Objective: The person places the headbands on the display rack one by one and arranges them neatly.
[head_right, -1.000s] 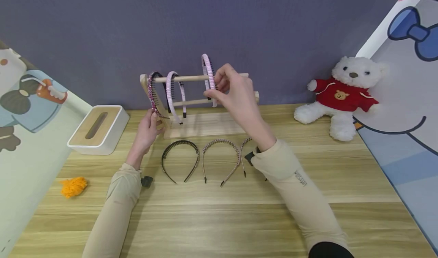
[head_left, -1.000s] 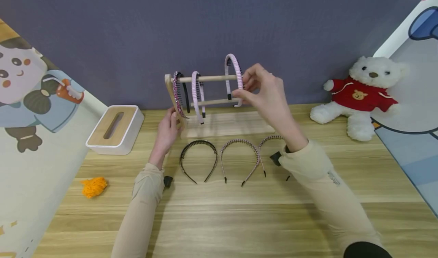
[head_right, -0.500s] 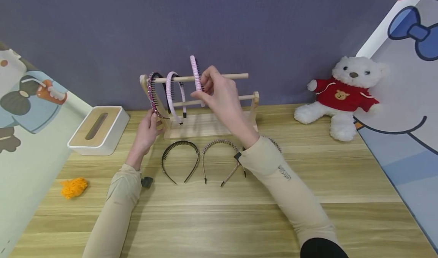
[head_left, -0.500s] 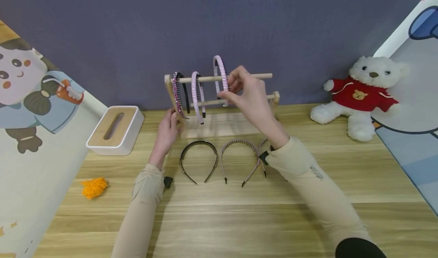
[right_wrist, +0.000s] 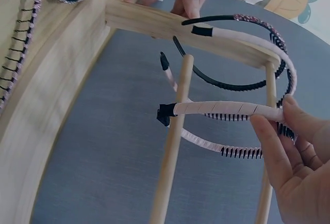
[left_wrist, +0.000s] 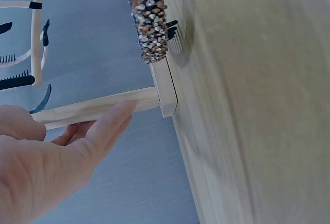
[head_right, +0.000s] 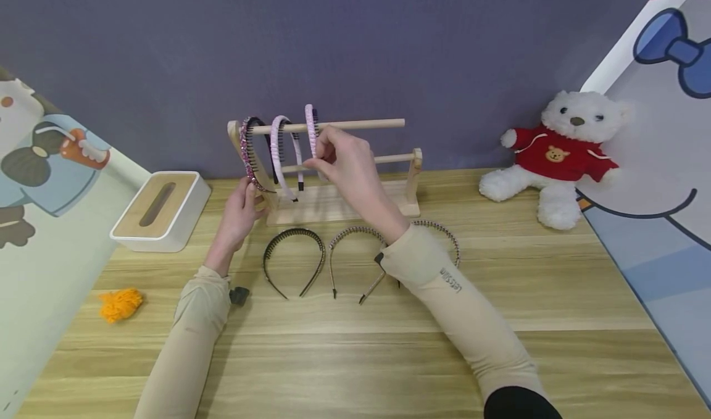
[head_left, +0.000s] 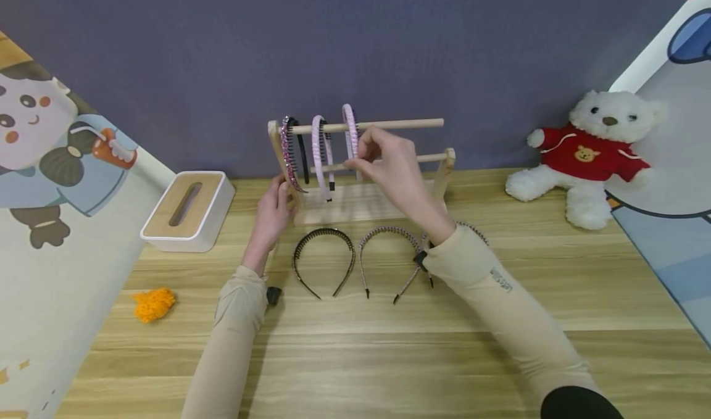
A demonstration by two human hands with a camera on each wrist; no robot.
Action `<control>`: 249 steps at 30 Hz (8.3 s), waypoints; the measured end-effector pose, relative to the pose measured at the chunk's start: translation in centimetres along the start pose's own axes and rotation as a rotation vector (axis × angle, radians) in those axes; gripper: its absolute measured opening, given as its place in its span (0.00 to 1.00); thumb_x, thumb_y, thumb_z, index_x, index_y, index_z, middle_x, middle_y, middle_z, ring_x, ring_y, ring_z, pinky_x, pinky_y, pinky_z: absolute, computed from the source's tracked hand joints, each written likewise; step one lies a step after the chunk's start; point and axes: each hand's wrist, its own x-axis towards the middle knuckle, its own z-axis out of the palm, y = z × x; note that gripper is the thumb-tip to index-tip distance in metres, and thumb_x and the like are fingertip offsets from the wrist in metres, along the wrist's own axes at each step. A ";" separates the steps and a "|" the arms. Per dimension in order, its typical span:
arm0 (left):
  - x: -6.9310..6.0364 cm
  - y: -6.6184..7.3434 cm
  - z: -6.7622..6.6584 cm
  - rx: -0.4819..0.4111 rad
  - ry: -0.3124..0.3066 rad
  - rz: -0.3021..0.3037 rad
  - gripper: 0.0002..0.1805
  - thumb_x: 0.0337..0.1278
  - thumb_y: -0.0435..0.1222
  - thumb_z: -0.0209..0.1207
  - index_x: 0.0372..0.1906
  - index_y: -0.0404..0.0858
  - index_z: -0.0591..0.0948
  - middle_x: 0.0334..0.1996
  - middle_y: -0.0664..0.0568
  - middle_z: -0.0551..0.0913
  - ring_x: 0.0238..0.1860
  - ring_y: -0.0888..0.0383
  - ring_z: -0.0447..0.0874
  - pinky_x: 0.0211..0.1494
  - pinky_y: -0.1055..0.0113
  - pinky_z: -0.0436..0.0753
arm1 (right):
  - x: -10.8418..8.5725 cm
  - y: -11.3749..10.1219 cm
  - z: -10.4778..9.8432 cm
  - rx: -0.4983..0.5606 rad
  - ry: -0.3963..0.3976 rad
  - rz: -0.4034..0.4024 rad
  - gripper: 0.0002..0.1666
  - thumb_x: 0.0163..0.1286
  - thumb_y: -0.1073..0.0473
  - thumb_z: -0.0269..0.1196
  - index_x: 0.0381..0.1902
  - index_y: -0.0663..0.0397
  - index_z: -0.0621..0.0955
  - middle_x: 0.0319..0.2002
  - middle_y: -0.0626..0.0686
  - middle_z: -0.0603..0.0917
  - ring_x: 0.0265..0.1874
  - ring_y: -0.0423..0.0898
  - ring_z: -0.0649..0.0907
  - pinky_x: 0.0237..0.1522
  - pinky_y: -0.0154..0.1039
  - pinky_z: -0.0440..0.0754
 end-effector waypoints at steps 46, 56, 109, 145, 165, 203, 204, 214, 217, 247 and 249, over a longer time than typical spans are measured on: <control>-0.1 -0.1 -0.1 -0.023 -0.010 0.006 0.29 0.91 0.42 0.37 0.82 0.29 0.60 0.78 0.31 0.64 0.73 0.30 0.71 0.71 0.46 0.83 | -6.5 4.8 -6.8 -0.224 -0.046 0.081 0.20 0.68 0.58 0.78 0.51 0.62 0.85 0.49 0.60 0.90 0.39 0.56 0.92 0.38 0.54 0.91; -0.1 0.0 0.0 -0.010 -0.007 0.003 0.29 0.91 0.41 0.37 0.82 0.29 0.60 0.78 0.30 0.65 0.72 0.30 0.72 0.70 0.46 0.84 | -9.2 8.2 -8.9 -0.282 -0.074 0.124 0.19 0.70 0.60 0.77 0.52 0.65 0.85 0.49 0.64 0.90 0.40 0.61 0.91 0.35 0.53 0.91; 0.0 0.0 0.0 0.008 -0.009 -0.005 0.30 0.91 0.43 0.37 0.84 0.32 0.58 0.79 0.31 0.63 0.72 0.31 0.73 0.71 0.46 0.83 | -14.4 15.6 -11.9 -0.417 -0.414 0.359 0.14 0.71 0.72 0.70 0.51 0.77 0.83 0.40 0.67 0.87 0.39 0.62 0.88 0.35 0.52 0.91; -0.1 0.0 -0.1 0.005 -0.011 0.002 0.30 0.91 0.43 0.35 0.83 0.31 0.59 0.79 0.30 0.63 0.73 0.31 0.72 0.71 0.46 0.83 | -13.6 12.8 -14.3 -0.204 -0.324 0.452 0.19 0.78 0.73 0.63 0.62 0.79 0.76 0.48 0.76 0.85 0.43 0.66 0.89 0.31 0.39 0.94; 0.0 -0.3 0.0 -0.015 -0.009 0.000 0.29 0.91 0.42 0.36 0.83 0.31 0.59 0.79 0.30 0.63 0.74 0.31 0.71 0.72 0.45 0.81 | -13.0 10.8 -15.1 -0.242 -0.222 0.389 0.18 0.75 0.71 0.69 0.58 0.75 0.81 0.47 0.74 0.86 0.40 0.64 0.90 0.28 0.40 0.94; 0.0 -0.1 0.0 0.012 0.001 0.016 0.28 0.91 0.40 0.37 0.82 0.28 0.61 0.78 0.30 0.64 0.71 0.30 0.74 0.68 0.47 0.86 | -11.8 5.5 -16.1 -0.291 0.071 0.158 0.23 0.66 0.74 0.75 0.58 0.69 0.84 0.41 0.66 0.87 0.29 0.19 0.80 0.28 0.16 0.82; 0.0 0.0 0.0 0.011 0.002 0.015 0.28 0.91 0.40 0.37 0.82 0.28 0.61 0.78 0.29 0.64 0.71 0.30 0.74 0.68 0.47 0.86 | -11.7 5.3 -16.1 -0.296 0.080 0.154 0.23 0.66 0.73 0.75 0.58 0.68 0.84 0.41 0.66 0.88 0.29 0.18 0.79 0.28 0.15 0.82; 0.0 -0.1 0.1 0.012 0.007 0.012 0.28 0.91 0.40 0.37 0.82 0.29 0.61 0.78 0.30 0.64 0.70 0.30 0.75 0.67 0.47 0.86 | -10.6 3.9 -16.2 -0.389 0.150 0.119 0.23 0.67 0.66 0.77 0.58 0.60 0.87 0.40 0.61 0.90 0.29 0.13 0.76 0.28 0.12 0.77; 0.0 -0.1 0.1 0.009 0.007 0.011 0.28 0.91 0.40 0.37 0.82 0.29 0.61 0.78 0.29 0.64 0.70 0.30 0.74 0.67 0.46 0.86 | -10.3 3.6 -16.1 -0.388 0.171 0.113 0.23 0.66 0.67 0.77 0.58 0.61 0.87 0.40 0.62 0.90 0.30 0.13 0.76 0.28 0.12 0.76; 0.0 -0.1 0.0 0.005 0.002 0.023 0.28 0.91 0.40 0.36 0.82 0.28 0.60 0.78 0.29 0.64 0.71 0.29 0.74 0.68 0.45 0.85 | -7.0 1.3 -14.8 -0.266 0.269 0.092 0.23 0.68 0.67 0.76 0.60 0.57 0.87 0.40 0.59 0.87 0.31 0.23 0.81 0.32 0.14 0.81; 0.0 -0.1 0.0 0.001 0.002 0.024 0.28 0.91 0.39 0.36 0.82 0.27 0.60 0.78 0.28 0.65 0.71 0.29 0.73 0.69 0.44 0.84 | -6.8 1.3 -14.6 -0.269 0.274 0.082 0.22 0.68 0.66 0.76 0.60 0.57 0.87 0.40 0.59 0.87 0.31 0.23 0.80 0.32 0.14 0.80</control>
